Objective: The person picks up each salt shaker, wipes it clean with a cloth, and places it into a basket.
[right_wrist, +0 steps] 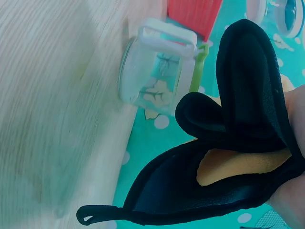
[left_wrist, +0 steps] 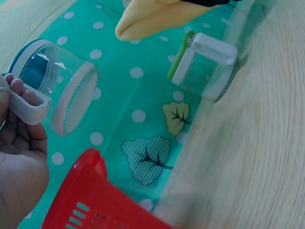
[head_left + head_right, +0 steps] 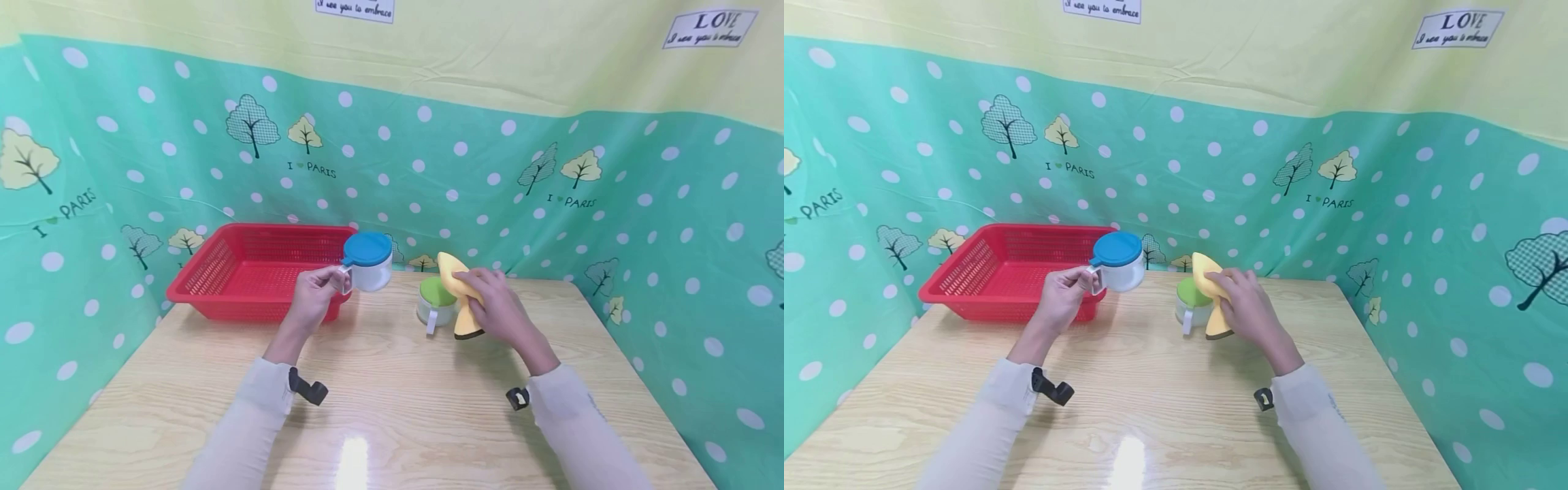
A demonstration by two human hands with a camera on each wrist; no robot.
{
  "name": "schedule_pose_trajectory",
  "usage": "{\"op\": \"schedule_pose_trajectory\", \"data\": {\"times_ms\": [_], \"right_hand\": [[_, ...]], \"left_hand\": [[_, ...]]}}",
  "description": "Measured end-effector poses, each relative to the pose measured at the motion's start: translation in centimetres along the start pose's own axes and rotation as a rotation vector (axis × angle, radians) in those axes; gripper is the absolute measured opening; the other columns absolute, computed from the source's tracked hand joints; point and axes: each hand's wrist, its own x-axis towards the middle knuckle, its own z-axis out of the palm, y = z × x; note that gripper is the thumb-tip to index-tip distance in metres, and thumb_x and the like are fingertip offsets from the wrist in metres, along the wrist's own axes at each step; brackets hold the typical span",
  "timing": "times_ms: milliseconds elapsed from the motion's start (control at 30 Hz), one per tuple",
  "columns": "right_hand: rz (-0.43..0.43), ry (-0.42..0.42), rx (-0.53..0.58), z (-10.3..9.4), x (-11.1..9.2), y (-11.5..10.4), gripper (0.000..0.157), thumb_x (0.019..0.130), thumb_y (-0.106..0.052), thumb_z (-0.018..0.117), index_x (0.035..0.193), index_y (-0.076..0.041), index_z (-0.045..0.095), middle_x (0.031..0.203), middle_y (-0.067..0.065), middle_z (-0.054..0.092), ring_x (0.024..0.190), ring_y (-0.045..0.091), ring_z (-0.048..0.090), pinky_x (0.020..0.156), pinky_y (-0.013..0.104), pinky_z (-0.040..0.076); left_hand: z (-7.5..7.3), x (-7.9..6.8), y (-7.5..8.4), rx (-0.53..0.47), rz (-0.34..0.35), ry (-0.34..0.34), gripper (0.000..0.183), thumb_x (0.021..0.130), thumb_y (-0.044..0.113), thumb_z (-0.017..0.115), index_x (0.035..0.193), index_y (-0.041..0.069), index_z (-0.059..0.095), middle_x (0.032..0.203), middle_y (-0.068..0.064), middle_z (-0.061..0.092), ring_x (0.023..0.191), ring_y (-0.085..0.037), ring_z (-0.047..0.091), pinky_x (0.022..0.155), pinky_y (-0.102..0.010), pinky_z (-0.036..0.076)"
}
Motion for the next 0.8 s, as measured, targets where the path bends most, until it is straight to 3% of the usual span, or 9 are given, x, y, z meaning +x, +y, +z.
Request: {"op": "schedule_pose_trajectory", "data": {"times_ms": [233, 367, 567, 700, 800], "right_hand": [[0.024, -0.009, -0.046, -0.6, -0.5, 1.2, 0.054, 0.088, 0.010, 0.063, 0.137, -0.013, 0.063, 0.121, 0.014, 0.063, 0.093, 0.033, 0.050, 0.072, 0.044, 0.045], [0.018, -0.003, -0.066, -0.9, -0.8, 1.9, 0.055, 0.087, 0.010, 0.064, 0.137, -0.012, 0.063, 0.119, 0.014, 0.063, 0.089, 0.033, 0.048, 0.070, 0.041, 0.042], [0.021, 0.001, -0.090, -1.3, -1.1, 2.6, 0.055, 0.085, 0.011, 0.062, 0.135, -0.011, 0.064, 0.122, 0.016, 0.063, 0.090, 0.037, 0.050, 0.069, 0.046, 0.046], [0.030, -0.007, -0.096, -1.5, -1.4, 3.0, 0.054, 0.086, 0.010, 0.062, 0.136, -0.011, 0.064, 0.129, 0.020, 0.061, 0.101, 0.043, 0.053, 0.073, 0.052, 0.049], [0.043, -0.013, -0.098, -1.7, -1.6, 3.4, 0.054, 0.087, 0.010, 0.063, 0.137, -0.011, 0.063, 0.127, 0.019, 0.062, 0.101, 0.041, 0.053, 0.074, 0.050, 0.047]], "left_hand": [[-2.0, 0.3, 0.1, 0.062, 0.003, 0.083, 0.031, 0.097, 0.020, 0.069, 0.100, -0.011, 0.070, 0.082, 0.003, 0.071, 0.088, -0.013, 0.066, 0.083, -0.024, 0.055], [-3.3, 0.4, 0.6, 0.128, -0.020, 0.141, 0.036, 0.098, 0.022, 0.068, 0.111, -0.012, 0.070, 0.084, 0.005, 0.071, 0.089, -0.012, 0.064, 0.082, -0.022, 0.053], [-5.6, 0.8, 1.8, 0.228, -0.092, 0.168, 0.041, 0.100, 0.023, 0.068, 0.126, -0.008, 0.067, 0.090, 0.011, 0.074, 0.089, -0.006, 0.068, 0.084, -0.019, 0.053], [-7.2, 1.5, 2.4, 0.293, -0.167, 0.154, 0.043, 0.101, 0.026, 0.067, 0.132, -0.004, 0.064, 0.103, -0.003, 0.077, 0.095, -0.007, 0.067, 0.095, -0.028, 0.051], [-8.4, 2.1, 3.0, 0.361, -0.246, 0.121, 0.048, 0.101, 0.034, 0.066, 0.136, 0.000, 0.062, 0.119, -0.015, 0.073, 0.107, -0.014, 0.063, 0.106, -0.043, 0.044]]}}
